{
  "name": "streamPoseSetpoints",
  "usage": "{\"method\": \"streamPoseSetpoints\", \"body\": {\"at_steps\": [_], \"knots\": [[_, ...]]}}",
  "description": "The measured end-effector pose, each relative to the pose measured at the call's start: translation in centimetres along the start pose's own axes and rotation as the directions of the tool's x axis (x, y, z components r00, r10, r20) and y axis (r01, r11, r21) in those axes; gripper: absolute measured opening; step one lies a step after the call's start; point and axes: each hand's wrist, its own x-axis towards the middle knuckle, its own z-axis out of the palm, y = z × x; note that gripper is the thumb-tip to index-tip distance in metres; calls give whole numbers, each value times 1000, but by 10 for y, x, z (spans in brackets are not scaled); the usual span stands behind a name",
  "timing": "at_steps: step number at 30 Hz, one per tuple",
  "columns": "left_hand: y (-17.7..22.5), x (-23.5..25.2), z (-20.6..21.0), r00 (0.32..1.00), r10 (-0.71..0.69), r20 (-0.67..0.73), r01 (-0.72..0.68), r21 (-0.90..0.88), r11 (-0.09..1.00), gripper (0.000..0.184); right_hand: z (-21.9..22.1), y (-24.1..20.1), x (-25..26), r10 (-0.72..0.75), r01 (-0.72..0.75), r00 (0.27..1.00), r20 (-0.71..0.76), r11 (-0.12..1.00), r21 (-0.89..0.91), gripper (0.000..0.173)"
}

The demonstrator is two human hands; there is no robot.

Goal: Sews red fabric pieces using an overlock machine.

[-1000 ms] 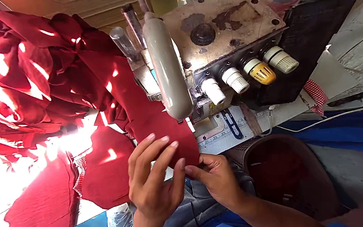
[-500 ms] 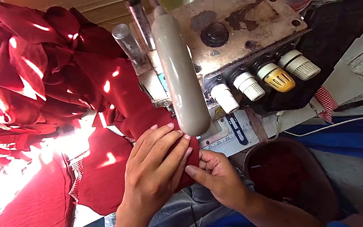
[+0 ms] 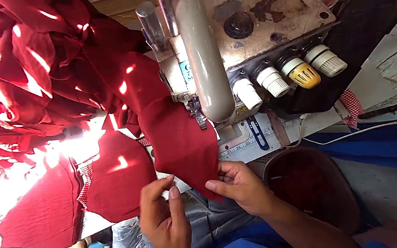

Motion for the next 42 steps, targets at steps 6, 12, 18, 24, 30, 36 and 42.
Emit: {"method": "streamPoseSetpoints", "body": {"at_steps": [6, 12, 18, 24, 30, 36, 42], "knots": [[1, -13, 5, 786, -455, 419, 615, -607, 504, 29, -1, 8, -18, 11, -12, 1000, 15, 1000, 29, 9], [11, -4, 6, 886, -368, 281, 461, -462, 758, 10, 6, 8, -15, -128, 118, 988, -88, 986, -114, 19], [8, -12, 3, 944, -295, 149, 330, -435, 838, 32, 15, 11, -17, -196, 156, 961, -197, 967, -203, 20], [0, 2, -5, 996, 2, -88, -20, -196, 980, 31, 17, 12, -21, -256, 219, 955, -149, 949, -226, 22], [20, 48, -5, 919, 351, 178, -384, 205, 900, 28, 19, 15, -20, -260, 221, 955, -143, 945, -241, 19], [10, 81, 11, 769, 455, 449, -588, 219, 778, 23, 20, 28, -15, -257, 205, 953, -161, 938, -280, 20], [5, 86, 12, 747, 482, 457, -630, 256, 734, 19, 16, 21, -11, -270, 232, 956, -119, 937, -259, 21]]}}
